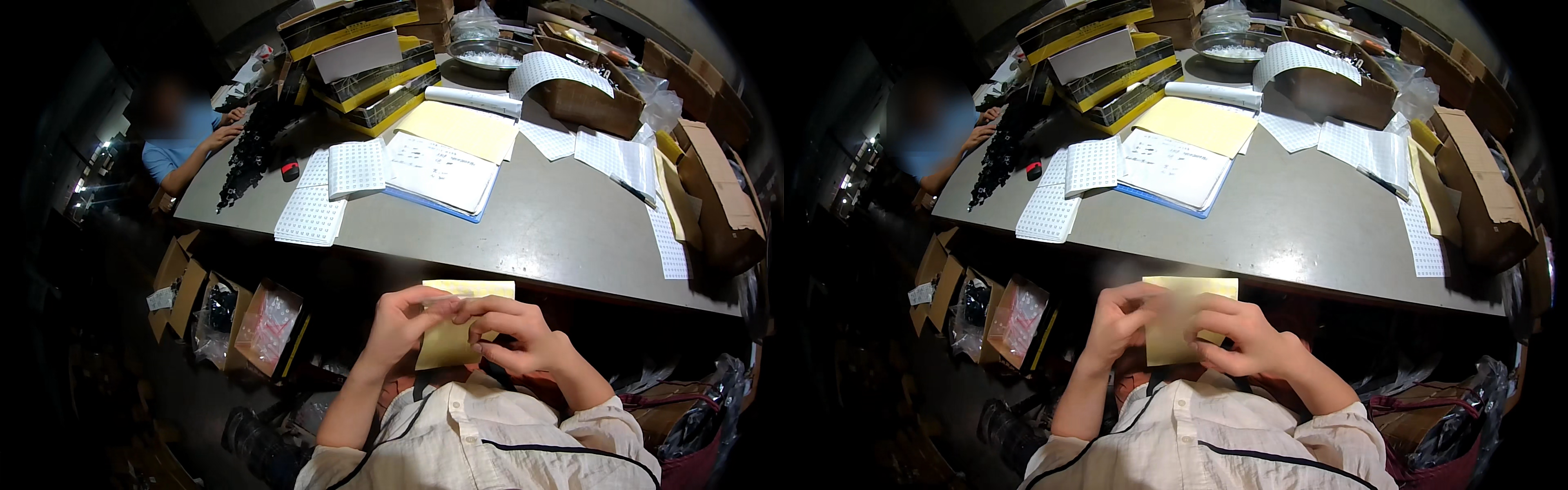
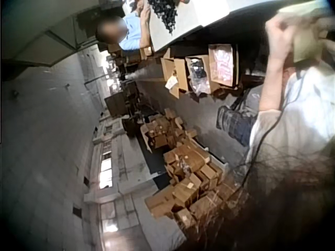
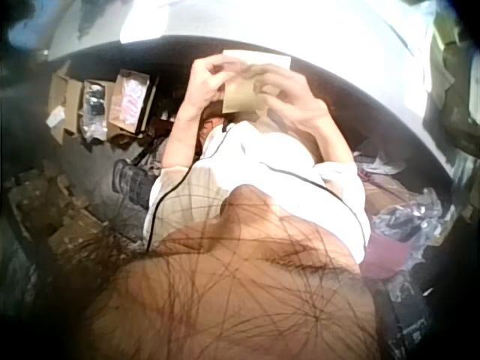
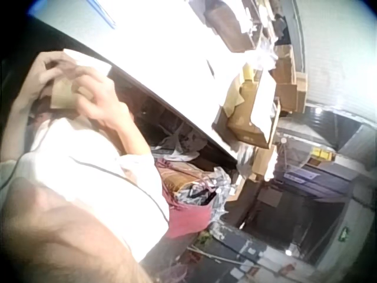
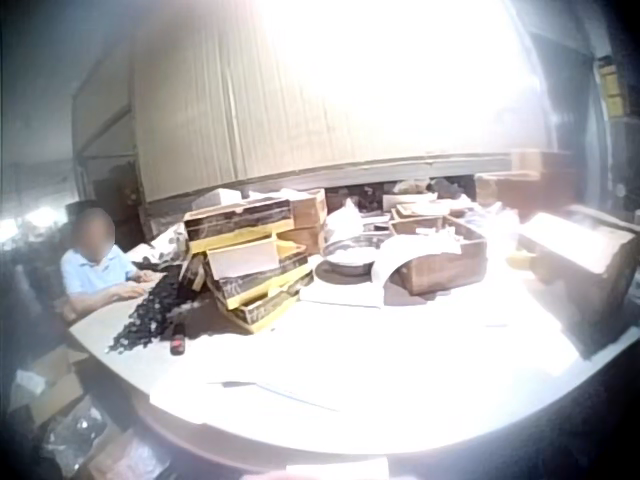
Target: The person places small items into clear plastic bags and seals them. They then place the sealed bags into a yellow padded envelope. The person repeats this process with multiple items and bags.
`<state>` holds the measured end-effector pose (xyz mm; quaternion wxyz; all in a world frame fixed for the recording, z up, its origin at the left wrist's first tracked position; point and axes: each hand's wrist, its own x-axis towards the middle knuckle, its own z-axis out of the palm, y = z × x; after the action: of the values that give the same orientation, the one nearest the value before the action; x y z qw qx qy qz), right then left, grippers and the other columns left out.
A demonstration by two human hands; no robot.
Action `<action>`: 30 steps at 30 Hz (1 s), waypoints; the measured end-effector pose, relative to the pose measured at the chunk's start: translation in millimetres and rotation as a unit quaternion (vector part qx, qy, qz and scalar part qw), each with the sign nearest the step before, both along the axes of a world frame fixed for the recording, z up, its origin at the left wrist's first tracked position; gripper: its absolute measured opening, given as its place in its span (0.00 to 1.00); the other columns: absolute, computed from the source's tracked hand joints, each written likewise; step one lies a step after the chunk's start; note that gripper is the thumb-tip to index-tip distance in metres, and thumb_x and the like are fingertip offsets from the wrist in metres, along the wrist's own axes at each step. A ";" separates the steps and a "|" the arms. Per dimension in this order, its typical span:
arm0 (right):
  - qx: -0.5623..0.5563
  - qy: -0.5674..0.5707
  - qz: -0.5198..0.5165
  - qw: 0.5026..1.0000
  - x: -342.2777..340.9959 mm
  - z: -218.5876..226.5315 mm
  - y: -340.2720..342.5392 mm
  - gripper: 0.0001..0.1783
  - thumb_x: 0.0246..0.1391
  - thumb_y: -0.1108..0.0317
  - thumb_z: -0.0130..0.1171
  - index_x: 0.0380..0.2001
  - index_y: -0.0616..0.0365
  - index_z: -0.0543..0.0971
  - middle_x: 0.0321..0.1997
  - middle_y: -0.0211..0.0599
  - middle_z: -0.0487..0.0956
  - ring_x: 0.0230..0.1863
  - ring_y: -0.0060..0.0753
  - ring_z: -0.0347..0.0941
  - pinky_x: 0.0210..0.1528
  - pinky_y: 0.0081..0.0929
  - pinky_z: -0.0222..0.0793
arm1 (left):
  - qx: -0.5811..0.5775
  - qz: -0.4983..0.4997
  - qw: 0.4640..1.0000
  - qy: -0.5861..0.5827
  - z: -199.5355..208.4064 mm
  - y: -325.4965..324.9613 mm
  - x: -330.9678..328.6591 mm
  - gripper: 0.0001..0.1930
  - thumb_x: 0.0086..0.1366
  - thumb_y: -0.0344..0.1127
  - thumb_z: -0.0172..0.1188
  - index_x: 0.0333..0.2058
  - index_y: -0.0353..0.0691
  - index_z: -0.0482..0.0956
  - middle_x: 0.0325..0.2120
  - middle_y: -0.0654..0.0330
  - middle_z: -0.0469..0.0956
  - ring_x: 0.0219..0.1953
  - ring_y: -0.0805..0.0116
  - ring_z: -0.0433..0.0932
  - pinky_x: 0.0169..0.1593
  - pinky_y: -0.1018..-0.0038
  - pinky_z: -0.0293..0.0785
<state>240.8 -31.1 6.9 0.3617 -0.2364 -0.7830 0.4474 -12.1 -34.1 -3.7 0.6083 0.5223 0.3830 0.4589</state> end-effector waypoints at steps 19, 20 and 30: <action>0.202 -0.063 -0.277 0.937 -50.7 -12.1 22.3 0.16 0.57 0.66 0.72 0.46 0.56 0.80 0.66 0.45 0.76 0.74 0.58 0.59 0.73 0.51 0.59 | 0.028 0.172 0.983 0.062 -16.1 -20.6 9.3 0.15 0.79 0.36 0.59 0.45 0.28 0.88 0.35 0.62 0.87 0.35 0.81 0.80 0.39 0.81 0.75; 0.187 -0.060 -0.261 0.945 -49.4 -11.7 25.1 0.18 0.57 0.64 0.73 0.47 0.56 0.79 0.65 0.44 0.77 0.73 0.57 0.60 0.72 0.51 0.59 | 0.016 0.166 0.985 0.032 -14.9 -22.0 8.3 0.15 0.79 0.35 0.59 0.45 0.28 0.88 0.35 0.62 0.87 0.35 0.81 0.80 0.39 0.81 0.75; 0.023 -0.158 -0.097 0.982 -49.4 12.6 37.1 0.17 0.60 0.59 0.74 0.47 0.56 0.86 0.55 0.40 0.82 0.64 0.46 0.71 0.61 0.39 0.70 | 0.033 0.188 0.980 -0.055 -18.2 -44.4 -17.7 0.16 0.80 0.39 0.59 0.48 0.29 0.87 0.39 0.62 0.87 0.40 0.79 0.82 0.44 0.80 0.77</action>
<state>191.4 6.0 19.5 0.2808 -0.3703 -0.8139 0.3488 -29.8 -78.5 -22.0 0.5136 0.4343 0.4251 0.6057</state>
